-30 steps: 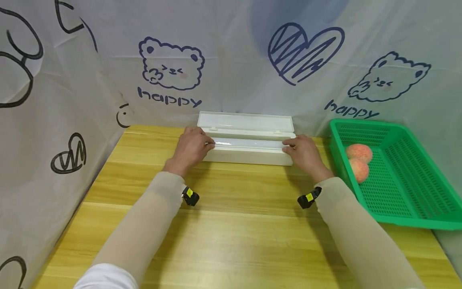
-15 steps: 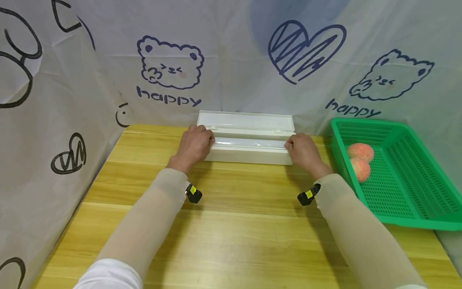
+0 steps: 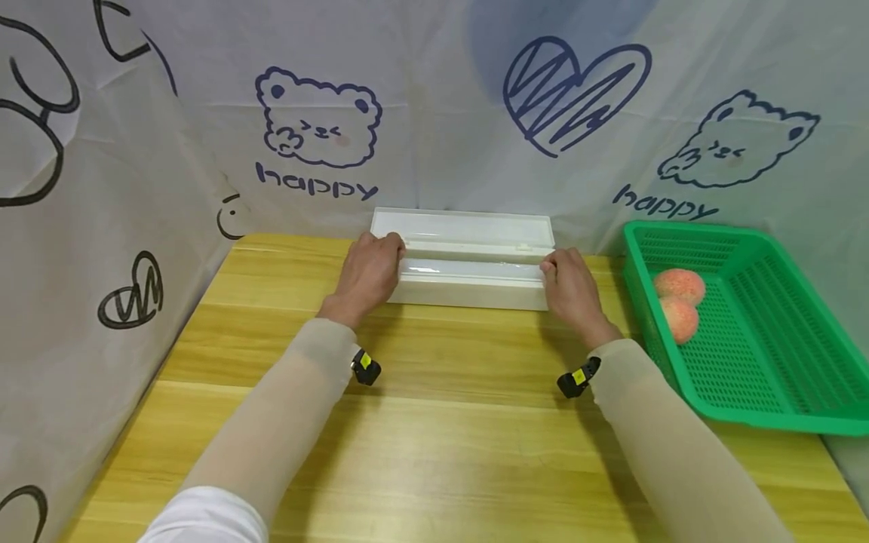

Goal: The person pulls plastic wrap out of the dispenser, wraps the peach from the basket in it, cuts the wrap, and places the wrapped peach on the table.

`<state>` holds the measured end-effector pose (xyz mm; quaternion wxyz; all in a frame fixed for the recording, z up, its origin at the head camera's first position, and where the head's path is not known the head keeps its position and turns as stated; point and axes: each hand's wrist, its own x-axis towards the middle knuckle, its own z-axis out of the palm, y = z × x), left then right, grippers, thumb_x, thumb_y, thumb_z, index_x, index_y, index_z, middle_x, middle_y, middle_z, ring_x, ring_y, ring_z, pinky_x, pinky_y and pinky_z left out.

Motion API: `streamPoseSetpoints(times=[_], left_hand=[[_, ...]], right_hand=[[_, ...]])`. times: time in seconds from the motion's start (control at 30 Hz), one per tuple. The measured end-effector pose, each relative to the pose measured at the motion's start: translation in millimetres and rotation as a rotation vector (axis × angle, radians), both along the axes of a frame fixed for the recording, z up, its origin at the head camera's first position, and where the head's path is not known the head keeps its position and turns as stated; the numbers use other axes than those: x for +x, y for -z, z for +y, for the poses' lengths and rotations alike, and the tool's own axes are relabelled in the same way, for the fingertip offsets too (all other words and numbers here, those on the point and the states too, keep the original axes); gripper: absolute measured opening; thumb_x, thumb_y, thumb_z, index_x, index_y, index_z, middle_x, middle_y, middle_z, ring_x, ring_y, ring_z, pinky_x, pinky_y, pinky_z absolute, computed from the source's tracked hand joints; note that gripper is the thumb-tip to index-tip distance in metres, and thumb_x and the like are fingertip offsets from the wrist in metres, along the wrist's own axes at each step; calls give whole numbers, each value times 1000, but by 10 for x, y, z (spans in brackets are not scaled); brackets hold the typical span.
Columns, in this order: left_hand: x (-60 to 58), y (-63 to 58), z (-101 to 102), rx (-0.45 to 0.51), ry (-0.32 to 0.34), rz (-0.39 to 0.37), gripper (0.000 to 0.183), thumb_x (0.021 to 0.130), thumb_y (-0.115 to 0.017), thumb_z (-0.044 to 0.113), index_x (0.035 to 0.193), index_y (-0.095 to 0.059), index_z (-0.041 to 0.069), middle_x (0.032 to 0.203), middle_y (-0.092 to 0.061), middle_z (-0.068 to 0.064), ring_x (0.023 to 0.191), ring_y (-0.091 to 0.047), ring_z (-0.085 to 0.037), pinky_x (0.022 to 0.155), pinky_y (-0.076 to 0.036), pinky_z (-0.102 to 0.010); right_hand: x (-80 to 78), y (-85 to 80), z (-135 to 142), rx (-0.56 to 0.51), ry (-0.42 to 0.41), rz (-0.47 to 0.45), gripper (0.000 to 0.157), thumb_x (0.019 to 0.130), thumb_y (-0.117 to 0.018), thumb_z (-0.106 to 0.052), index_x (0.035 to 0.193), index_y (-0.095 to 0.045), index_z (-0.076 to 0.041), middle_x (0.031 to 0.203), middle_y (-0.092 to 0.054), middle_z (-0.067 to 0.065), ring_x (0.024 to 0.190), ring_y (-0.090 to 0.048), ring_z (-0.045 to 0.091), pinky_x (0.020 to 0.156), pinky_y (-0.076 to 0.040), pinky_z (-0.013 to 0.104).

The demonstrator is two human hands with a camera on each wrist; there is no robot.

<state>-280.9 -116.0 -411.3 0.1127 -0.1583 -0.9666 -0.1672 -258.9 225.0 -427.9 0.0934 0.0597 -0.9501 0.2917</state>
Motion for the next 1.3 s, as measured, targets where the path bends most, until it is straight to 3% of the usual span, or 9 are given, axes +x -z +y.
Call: streamPoseSetpoints(times=[0.13, 0.27, 0.4, 0.53, 0.67, 0.77, 0.93, 1.07, 1.3], left_hand=[[8, -26, 17, 24, -3, 25, 18, 113, -48, 16, 116, -62, 4, 90, -68, -13, 82, -59, -31, 74, -54, -44], [11, -69, 34, 84, -1, 12, 20, 113, -48, 18, 118, -61, 4, 96, -72, -15, 82, -67, -31, 78, -58, -47], [28, -121, 27, 139, -4, -2, 21, 114, -48, 20, 120, -62, 4, 99, -72, -13, 87, -69, -31, 83, -59, -46], [53, -176, 7, 167, 15, 7, 21, 113, -50, 20, 119, -63, 5, 100, -72, -12, 90, -69, -31, 86, -58, -46], [88, -238, 4, 191, 32, 31, 20, 113, -52, 20, 118, -63, 5, 100, -72, -11, 90, -68, -31, 87, -57, -46], [121, -283, 4, 209, 44, 44, 20, 113, -52, 21, 116, -63, 5, 98, -71, -11, 86, -66, -29, 85, -57, -45], [189, -339, -26, 233, 49, 50, 20, 112, -52, 21, 116, -64, 5, 98, -71, -11, 85, -65, -29, 84, -57, -45], [228, -378, -57, 252, 59, 80, 19, 112, -54, 21, 116, -64, 5, 97, -71, -11, 83, -63, -28, 82, -56, -45], [285, -446, -73, 281, 96, 129, 18, 111, -55, 19, 111, -64, 4, 93, -70, -11, 79, -61, -26, 77, -54, -42]], right_hand=[[23, -20, -35, -18, 42, 30, 31, 116, -40, -20, 120, -57, 5, 111, -62, 24, 99, -59, 42, 92, -47, 59], [46, -49, -62, -80, 80, 50, 30, 116, -40, -23, 118, -57, 2, 102, -70, 22, 94, -66, 41, 87, -51, 55], [71, -72, -78, -229, 73, 27, 30, 116, -39, -22, 119, -56, 2, 107, -72, 22, 99, -73, 38, 90, -59, 50], [116, -99, -75, -352, 83, 13, 33, 115, -40, -24, 121, -56, 4, 114, -71, 23, 106, -74, 37, 96, -60, 48], [160, -126, -65, -404, 102, 66, 33, 115, -42, -24, 118, -57, 5, 113, -73, 23, 105, -75, 38, 96, -59, 45], [183, -140, -67, -420, 117, 107, 31, 115, -44, -23, 115, -59, 5, 110, -74, 23, 103, -76, 37, 94, -60, 36], [221, -171, -88, -459, 135, 141, 30, 114, -46, -22, 113, -60, 5, 109, -74, 22, 93, -76, 15, 86, -55, 15], [258, -204, -101, -515, 133, 184, 30, 113, -48, -21, 112, -60, 7, 108, -73, 24, 84, -66, -7, 82, -52, 10], [336, -268, -127, -588, 137, 247, 29, 112, -51, -18, 109, -61, 9, 106, -74, 27, 80, -65, -13, 84, -53, 10]])
